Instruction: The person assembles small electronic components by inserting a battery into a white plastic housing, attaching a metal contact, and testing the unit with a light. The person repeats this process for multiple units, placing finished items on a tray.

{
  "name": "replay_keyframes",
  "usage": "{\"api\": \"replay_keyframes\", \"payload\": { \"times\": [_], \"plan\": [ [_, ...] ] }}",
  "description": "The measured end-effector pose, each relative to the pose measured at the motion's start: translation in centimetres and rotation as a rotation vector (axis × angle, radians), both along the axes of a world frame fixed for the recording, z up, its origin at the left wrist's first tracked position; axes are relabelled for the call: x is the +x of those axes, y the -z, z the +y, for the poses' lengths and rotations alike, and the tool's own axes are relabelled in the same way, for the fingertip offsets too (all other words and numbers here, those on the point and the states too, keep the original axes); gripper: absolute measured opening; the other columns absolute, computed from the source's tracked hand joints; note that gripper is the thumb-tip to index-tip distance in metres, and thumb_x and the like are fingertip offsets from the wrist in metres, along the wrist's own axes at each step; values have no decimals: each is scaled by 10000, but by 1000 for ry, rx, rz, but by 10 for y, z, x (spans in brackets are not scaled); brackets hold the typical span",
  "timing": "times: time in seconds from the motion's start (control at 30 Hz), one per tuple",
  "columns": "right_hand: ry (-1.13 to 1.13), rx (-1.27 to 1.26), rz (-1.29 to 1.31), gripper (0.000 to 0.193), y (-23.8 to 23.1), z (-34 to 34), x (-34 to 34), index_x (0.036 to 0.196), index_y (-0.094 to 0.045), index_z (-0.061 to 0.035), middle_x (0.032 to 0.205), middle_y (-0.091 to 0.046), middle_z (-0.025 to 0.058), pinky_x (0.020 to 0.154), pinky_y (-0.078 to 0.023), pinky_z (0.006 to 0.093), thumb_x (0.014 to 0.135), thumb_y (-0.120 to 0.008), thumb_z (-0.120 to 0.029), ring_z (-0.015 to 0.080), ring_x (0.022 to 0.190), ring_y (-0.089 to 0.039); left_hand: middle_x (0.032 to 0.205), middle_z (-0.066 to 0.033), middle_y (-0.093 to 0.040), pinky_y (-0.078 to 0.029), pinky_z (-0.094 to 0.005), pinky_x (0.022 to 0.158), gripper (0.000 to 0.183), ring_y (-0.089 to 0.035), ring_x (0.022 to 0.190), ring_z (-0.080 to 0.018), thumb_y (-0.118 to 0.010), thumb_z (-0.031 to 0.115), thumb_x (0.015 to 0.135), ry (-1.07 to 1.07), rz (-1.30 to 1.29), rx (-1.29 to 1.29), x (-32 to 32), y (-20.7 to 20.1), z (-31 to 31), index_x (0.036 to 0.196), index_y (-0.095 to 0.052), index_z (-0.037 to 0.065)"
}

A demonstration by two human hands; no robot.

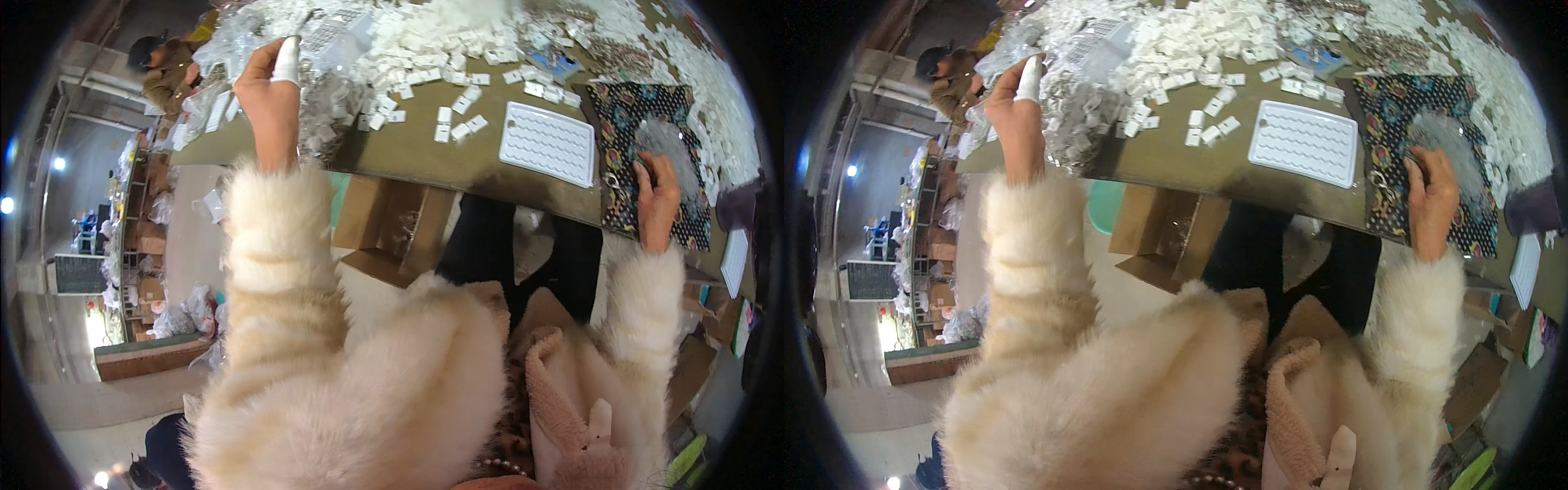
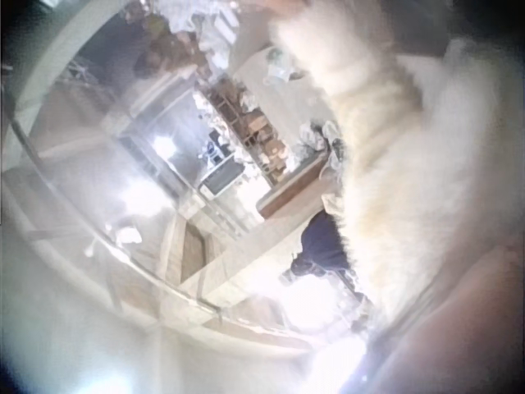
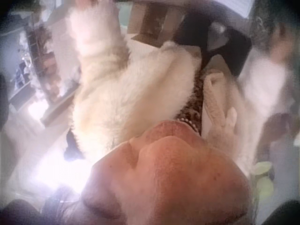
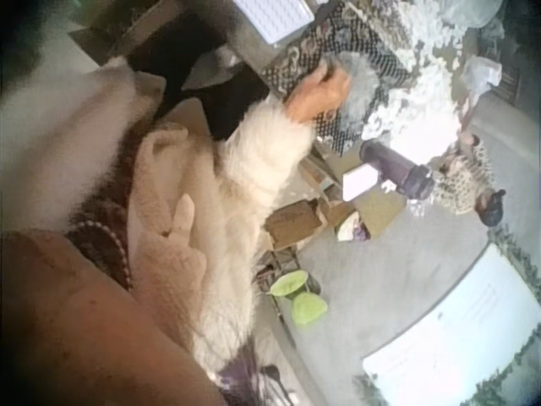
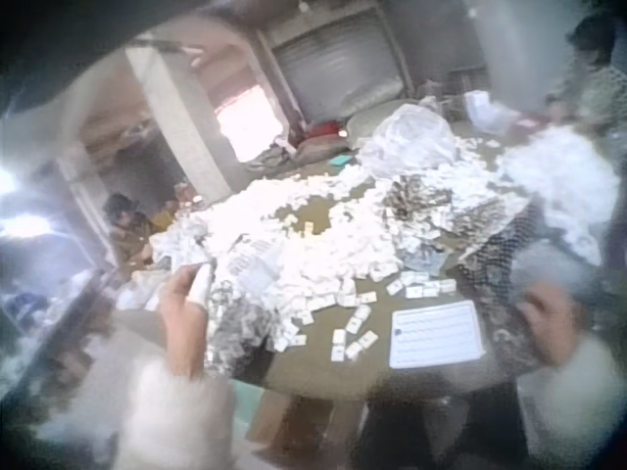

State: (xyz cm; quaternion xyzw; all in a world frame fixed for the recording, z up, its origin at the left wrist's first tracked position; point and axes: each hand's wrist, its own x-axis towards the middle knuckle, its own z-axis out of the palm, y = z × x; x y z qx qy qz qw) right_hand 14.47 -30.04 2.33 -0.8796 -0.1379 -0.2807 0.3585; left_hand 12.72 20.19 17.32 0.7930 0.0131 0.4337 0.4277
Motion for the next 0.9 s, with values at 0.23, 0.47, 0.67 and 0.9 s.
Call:
{"api": "replay_keyframes", "payload": {
  "times": [0.23,0.47,0.67,0.9],
  "plan": [
    [8,-54,-54,144,-1,1,0,970,-630,18,871,-589,160,749,-490,372,838,-675,55,324,826,-611,887,-119,-699,-538,-369,723,199,-680,786,-297,-776,164,869,386,354,570,-10,89,-115,1045,-740,77],
    [59,110,-70,133,-6,3,-7,967,-641,26,842,-596,162,731,-484,361,844,-690,16,315,793,-601,896,-146,-614,-508,-443,721,173,-639,847,-370,-743,10,784,98,386,601,-2,122,-126,955,-721,18],
    [-11,375,54,133,-3,-2,-3,1005,-648,26,834,-566,96,739,-461,300,874,-667,34,202,787,-572,855,-136,-656,-513,-351,683,184,-662,771,-263,-733,21,867,232,146,339,13,85,-136,1048,-717,-4],
    [-262,466,124,127,-66,43,-63,974,-667,44,864,-579,81,719,-452,280,848,-662,28,176,781,-562,885,-117,-730,-521,-312,705,179,-647,791,-151,-704,76,924,640,325,-222,-20,74,-208,1078,-729,-12]
  ]
}}
